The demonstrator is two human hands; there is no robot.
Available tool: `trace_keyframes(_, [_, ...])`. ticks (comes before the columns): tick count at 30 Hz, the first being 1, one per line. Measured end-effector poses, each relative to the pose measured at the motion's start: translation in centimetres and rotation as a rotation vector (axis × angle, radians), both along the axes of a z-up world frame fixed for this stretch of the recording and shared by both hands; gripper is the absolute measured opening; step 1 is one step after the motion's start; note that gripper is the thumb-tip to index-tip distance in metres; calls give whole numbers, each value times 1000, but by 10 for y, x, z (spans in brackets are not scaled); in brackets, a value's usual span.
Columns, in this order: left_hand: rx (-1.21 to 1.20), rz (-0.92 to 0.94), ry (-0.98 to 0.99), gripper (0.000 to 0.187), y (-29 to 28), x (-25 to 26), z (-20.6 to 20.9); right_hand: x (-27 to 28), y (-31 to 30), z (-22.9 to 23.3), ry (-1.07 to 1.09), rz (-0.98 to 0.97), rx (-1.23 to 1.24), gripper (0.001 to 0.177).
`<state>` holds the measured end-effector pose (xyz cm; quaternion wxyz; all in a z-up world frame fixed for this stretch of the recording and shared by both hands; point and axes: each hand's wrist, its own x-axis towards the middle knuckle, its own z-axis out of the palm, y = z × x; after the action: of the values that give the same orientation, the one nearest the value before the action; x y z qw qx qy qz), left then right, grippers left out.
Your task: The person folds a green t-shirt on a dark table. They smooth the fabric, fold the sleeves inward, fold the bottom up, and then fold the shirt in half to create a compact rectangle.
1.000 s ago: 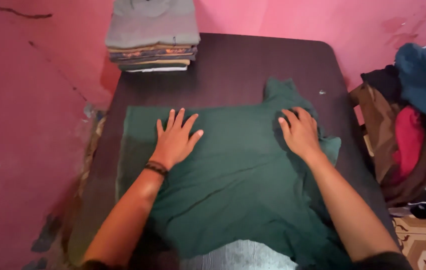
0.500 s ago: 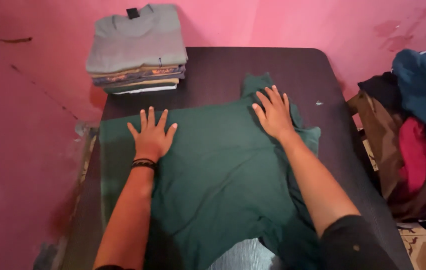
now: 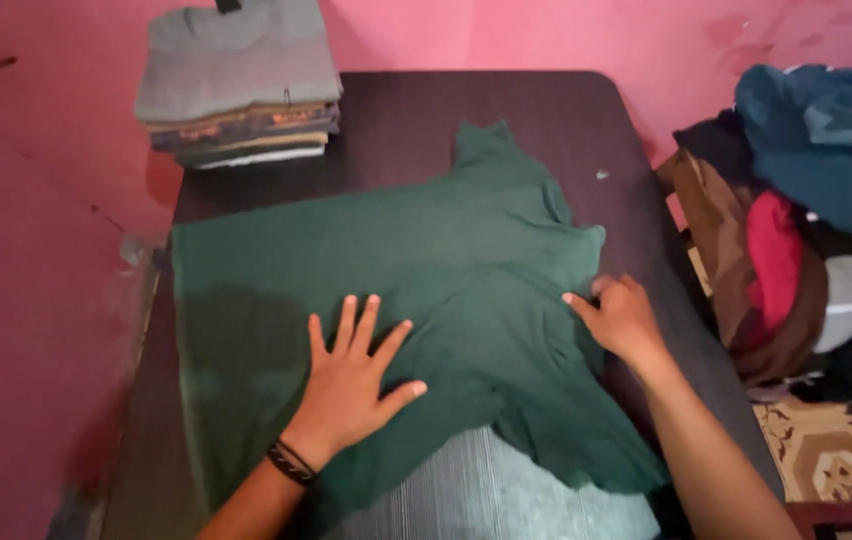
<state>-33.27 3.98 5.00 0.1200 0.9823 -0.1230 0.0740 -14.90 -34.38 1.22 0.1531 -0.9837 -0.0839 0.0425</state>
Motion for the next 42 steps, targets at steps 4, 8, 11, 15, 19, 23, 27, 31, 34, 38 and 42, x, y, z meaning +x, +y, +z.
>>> trace_keyframes(4, [29,-68,66,86,-1,-30,-7,-24,1,21,65,-103,43,36])
trace_keyframes(8, [103,-95,-4,92,13,-51,-17,-65,12,74,208,-245,368,26])
trace_keyframes(11, [105,-118,43,97,15,-52,-7,-81,10,102,387,-274,321,36])
trace_keyframes(15, [66,-74,134,91,18,-27,20,-77,17,130,283,-256,-18,81])
trace_keyframes(19, [-26,34,-45,65,30,39,6,-16,4,54,-197,-141,5,48])
trace_keyframes(23, [-25,292,104,64,60,102,-34,44,2,-5,-65,-293,-179,70])
trace_keyframes(27, [41,425,328,74,71,118,-32,76,5,-19,8,-259,-101,47])
trace_keyframes(31, [79,447,375,75,77,127,-24,116,14,-9,-95,-293,204,38])
trace_keyframes(34, [74,479,367,76,85,138,-25,136,32,-1,-110,-363,399,35])
trace_keyframes(38, [93,530,342,78,94,145,-25,123,50,9,-198,-313,143,35])
trace_keyframes(42, [70,524,198,79,103,146,-47,75,37,24,-524,-79,229,48])
